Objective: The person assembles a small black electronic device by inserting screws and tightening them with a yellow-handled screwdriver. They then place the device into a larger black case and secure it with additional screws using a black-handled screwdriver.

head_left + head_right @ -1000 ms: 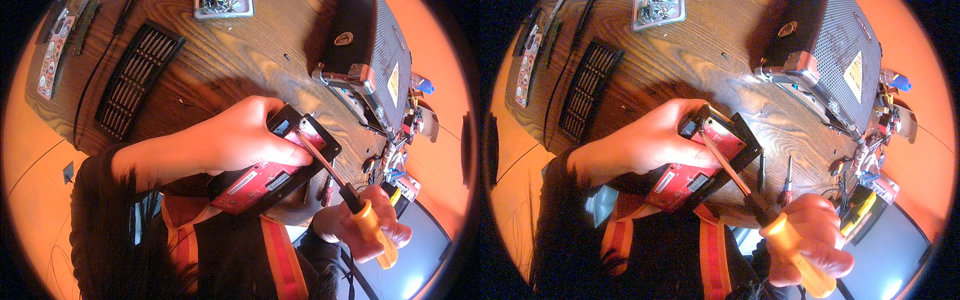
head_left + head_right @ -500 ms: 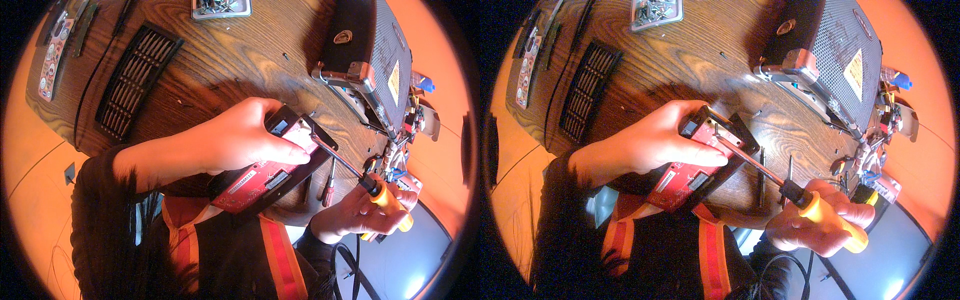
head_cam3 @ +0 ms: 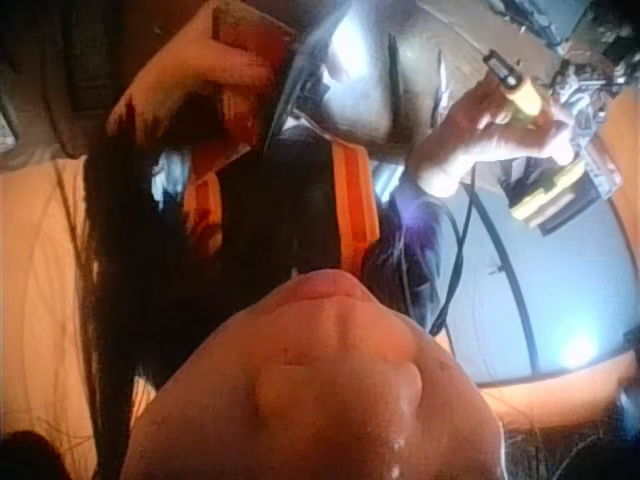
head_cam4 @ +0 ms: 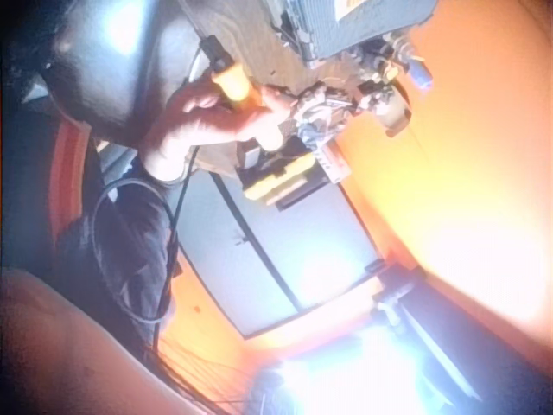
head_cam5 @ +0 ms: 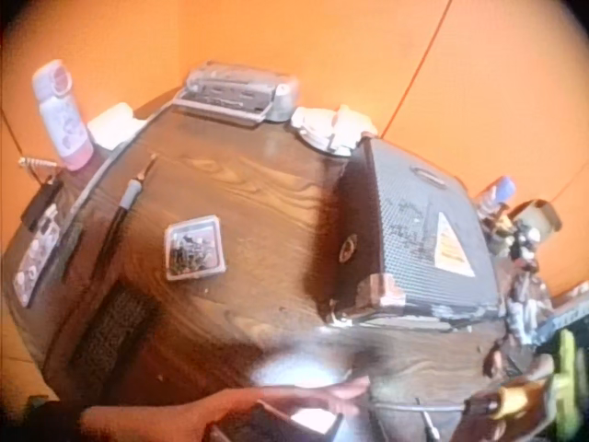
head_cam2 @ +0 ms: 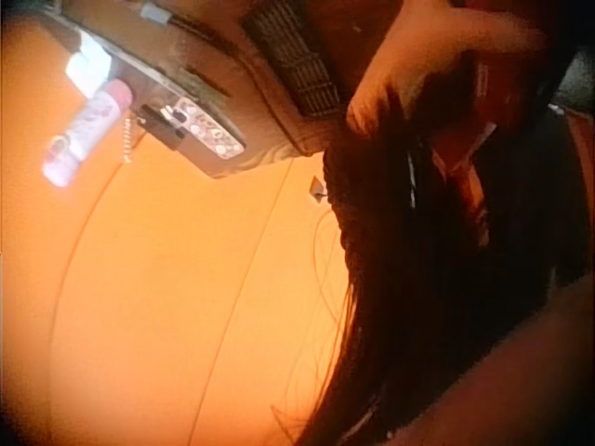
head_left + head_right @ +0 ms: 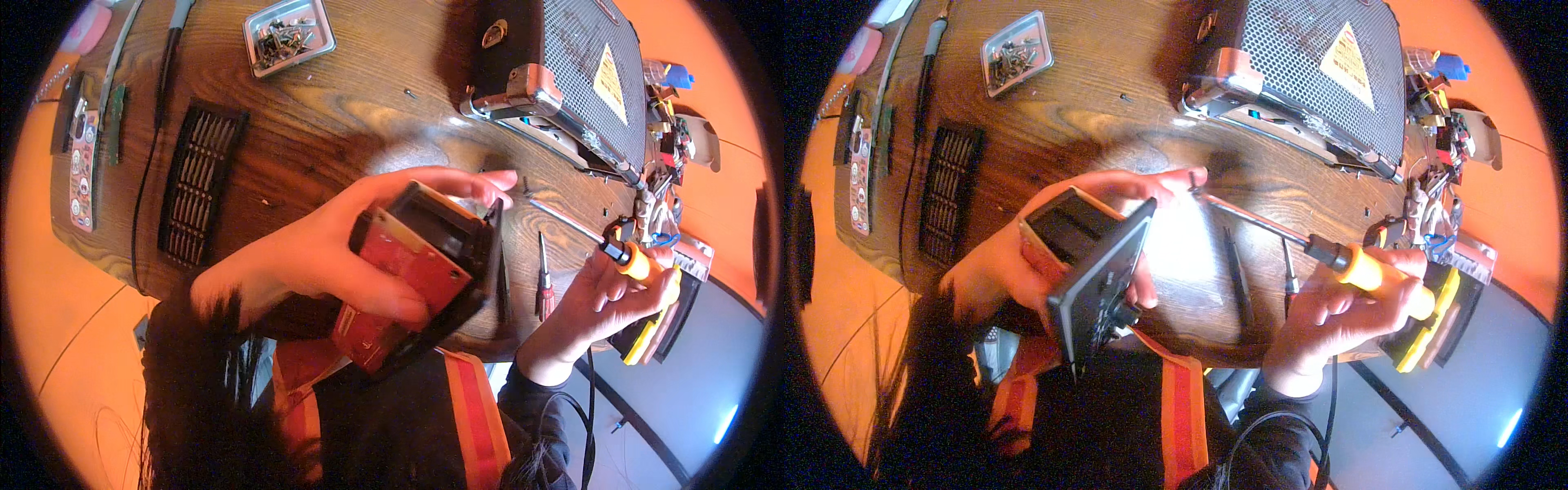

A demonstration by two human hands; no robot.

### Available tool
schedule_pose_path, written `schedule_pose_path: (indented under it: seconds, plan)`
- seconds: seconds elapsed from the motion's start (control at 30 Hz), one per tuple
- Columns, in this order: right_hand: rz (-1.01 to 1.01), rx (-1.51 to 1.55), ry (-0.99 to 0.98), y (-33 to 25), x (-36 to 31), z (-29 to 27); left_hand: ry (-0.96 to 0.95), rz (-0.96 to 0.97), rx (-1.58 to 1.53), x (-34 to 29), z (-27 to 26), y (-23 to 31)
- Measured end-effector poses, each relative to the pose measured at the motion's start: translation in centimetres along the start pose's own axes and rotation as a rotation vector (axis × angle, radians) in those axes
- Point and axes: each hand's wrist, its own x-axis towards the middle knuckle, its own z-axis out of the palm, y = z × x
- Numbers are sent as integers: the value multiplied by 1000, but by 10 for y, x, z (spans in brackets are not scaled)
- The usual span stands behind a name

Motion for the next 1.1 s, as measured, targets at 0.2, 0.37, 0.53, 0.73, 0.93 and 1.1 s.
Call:
schedule_pose_path:
  seconds: [0.2, 0.37, 0.53, 0.73, 0.93, 1.1]
  plan:
    - [355, 471, -230, -13, 4, 6, -106, -40, -104, 4, -5, 2]
    - [349, 392, -182, -16, 3, 9, -121, -43, -96, 5, -7, 3]
    - [193, 219, 7, -16, -3, 9, -112, -34, -75, 4, -10, 2]
    - [-85, 402, -71, -14, -19, 9, -41, -50, -244, 1, -10, 1]
    - [-203, 487, -258, -8, -26, 7, -38, 35, -120, 3, -10, -1]
    - [-329, 469, -473, -7, -24, 6, -73, 46, -197, 2, -13, -3]
